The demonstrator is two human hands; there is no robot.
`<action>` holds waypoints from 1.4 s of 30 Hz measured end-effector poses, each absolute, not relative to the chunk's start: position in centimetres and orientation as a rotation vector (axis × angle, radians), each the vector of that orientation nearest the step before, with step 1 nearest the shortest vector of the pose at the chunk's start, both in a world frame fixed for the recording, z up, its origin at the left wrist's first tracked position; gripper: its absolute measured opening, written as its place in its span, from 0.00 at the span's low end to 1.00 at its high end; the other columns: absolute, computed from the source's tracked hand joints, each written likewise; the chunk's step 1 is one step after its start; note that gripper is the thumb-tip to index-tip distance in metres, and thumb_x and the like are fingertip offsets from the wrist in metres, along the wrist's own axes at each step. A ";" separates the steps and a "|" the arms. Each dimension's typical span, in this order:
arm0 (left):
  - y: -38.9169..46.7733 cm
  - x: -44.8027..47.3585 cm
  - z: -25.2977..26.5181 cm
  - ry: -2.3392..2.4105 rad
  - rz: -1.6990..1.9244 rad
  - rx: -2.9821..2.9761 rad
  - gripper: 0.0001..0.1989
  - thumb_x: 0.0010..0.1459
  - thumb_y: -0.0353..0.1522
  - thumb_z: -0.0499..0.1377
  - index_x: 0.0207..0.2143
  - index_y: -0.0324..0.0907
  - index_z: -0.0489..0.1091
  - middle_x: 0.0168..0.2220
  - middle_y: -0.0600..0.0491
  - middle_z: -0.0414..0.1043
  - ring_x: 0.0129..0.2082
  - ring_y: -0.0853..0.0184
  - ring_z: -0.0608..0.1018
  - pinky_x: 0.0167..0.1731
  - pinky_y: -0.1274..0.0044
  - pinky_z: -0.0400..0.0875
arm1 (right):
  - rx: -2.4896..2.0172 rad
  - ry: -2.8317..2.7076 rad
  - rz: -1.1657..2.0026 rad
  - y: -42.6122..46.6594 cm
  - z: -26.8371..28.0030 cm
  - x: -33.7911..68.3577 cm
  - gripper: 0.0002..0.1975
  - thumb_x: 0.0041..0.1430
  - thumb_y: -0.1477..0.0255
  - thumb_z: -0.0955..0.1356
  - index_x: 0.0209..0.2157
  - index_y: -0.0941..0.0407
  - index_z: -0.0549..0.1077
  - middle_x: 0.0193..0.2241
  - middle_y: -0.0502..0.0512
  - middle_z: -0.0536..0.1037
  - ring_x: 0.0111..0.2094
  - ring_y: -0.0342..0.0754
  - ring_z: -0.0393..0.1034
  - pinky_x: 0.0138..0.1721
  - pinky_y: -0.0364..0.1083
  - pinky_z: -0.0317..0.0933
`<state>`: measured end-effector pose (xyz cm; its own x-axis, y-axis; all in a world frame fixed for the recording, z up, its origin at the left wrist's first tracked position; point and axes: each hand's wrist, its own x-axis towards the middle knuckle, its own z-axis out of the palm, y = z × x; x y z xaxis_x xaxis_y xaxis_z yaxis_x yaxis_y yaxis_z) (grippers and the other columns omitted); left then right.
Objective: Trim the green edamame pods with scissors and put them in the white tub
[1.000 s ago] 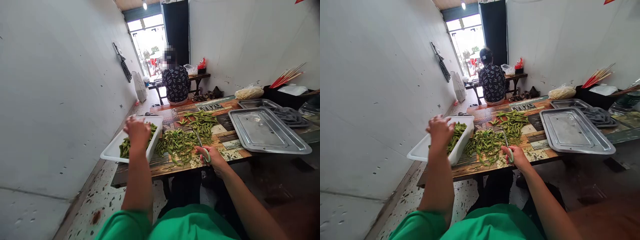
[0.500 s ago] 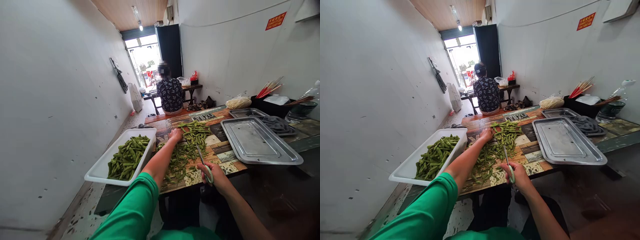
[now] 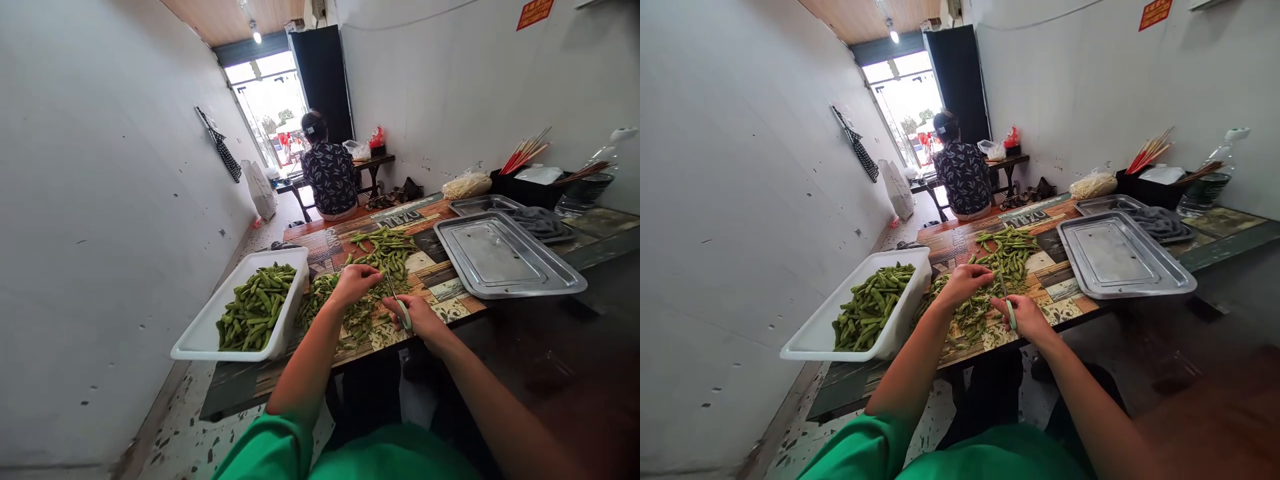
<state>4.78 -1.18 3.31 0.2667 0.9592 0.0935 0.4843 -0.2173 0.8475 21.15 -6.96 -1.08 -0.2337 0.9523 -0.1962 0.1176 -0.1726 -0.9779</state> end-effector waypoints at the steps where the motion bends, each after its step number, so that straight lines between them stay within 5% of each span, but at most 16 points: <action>1: -1.6 4.7 3.2 1.302 0.844 1.821 0.17 0.48 0.42 0.59 0.31 0.37 0.76 0.26 0.52 0.74 0.26 0.71 0.70 0.28 0.79 0.62 | -1.295 -1.372 1.486 -7.1 -0.9 21.1 0.20 0.47 0.52 0.70 0.25 0.56 0.66 0.16 0.46 0.68 0.16 0.41 0.63 0.12 0.39 0.50; 14: -3.0 3.6 3.3 1.248 0.858 1.828 0.15 0.49 0.40 0.60 0.30 0.36 0.77 0.25 0.53 0.74 0.26 0.70 0.71 0.28 0.79 0.63 | -1.246 -1.374 1.437 -8.1 0.0 20.2 0.16 0.45 0.58 0.72 0.27 0.57 0.71 0.14 0.44 0.64 0.16 0.40 0.59 0.18 0.40 0.55; 21: -2.8 3.9 3.5 1.159 0.835 1.396 0.13 0.45 0.37 0.66 0.26 0.35 0.70 0.20 0.55 0.69 0.21 0.74 0.71 0.25 0.80 0.66 | -1.257 -1.381 1.385 -8.0 -0.9 20.5 0.17 0.48 0.57 0.71 0.23 0.57 0.68 0.11 0.43 0.63 0.12 0.39 0.57 0.15 0.39 0.52; 29: -3.2 5.4 2.8 0.959 1.101 0.879 0.13 0.47 0.25 0.66 0.29 0.35 0.62 0.23 0.53 0.71 0.27 0.67 0.79 0.32 0.74 0.74 | -1.178 -1.197 1.597 -8.5 -1.6 20.3 0.22 0.48 0.51 0.69 0.29 0.57 0.67 0.17 0.46 0.68 0.16 0.40 0.64 0.11 0.37 0.51; 42: -3.3 5.0 2.0 0.971 1.148 0.862 0.12 0.46 0.27 0.64 0.27 0.37 0.60 0.25 0.50 0.73 0.26 0.68 0.78 0.30 0.75 0.73 | -1.201 -1.195 1.494 -8.4 -1.5 19.7 0.22 0.47 0.51 0.69 0.26 0.58 0.69 0.12 0.44 0.65 0.11 0.37 0.58 0.10 0.37 0.44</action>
<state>5.04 -3.33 1.96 0.1252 0.9774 -0.1704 -0.3301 0.2030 0.9218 19.67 -8.37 -1.53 -0.1728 0.9709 -0.1659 -0.0510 -0.1771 -0.9829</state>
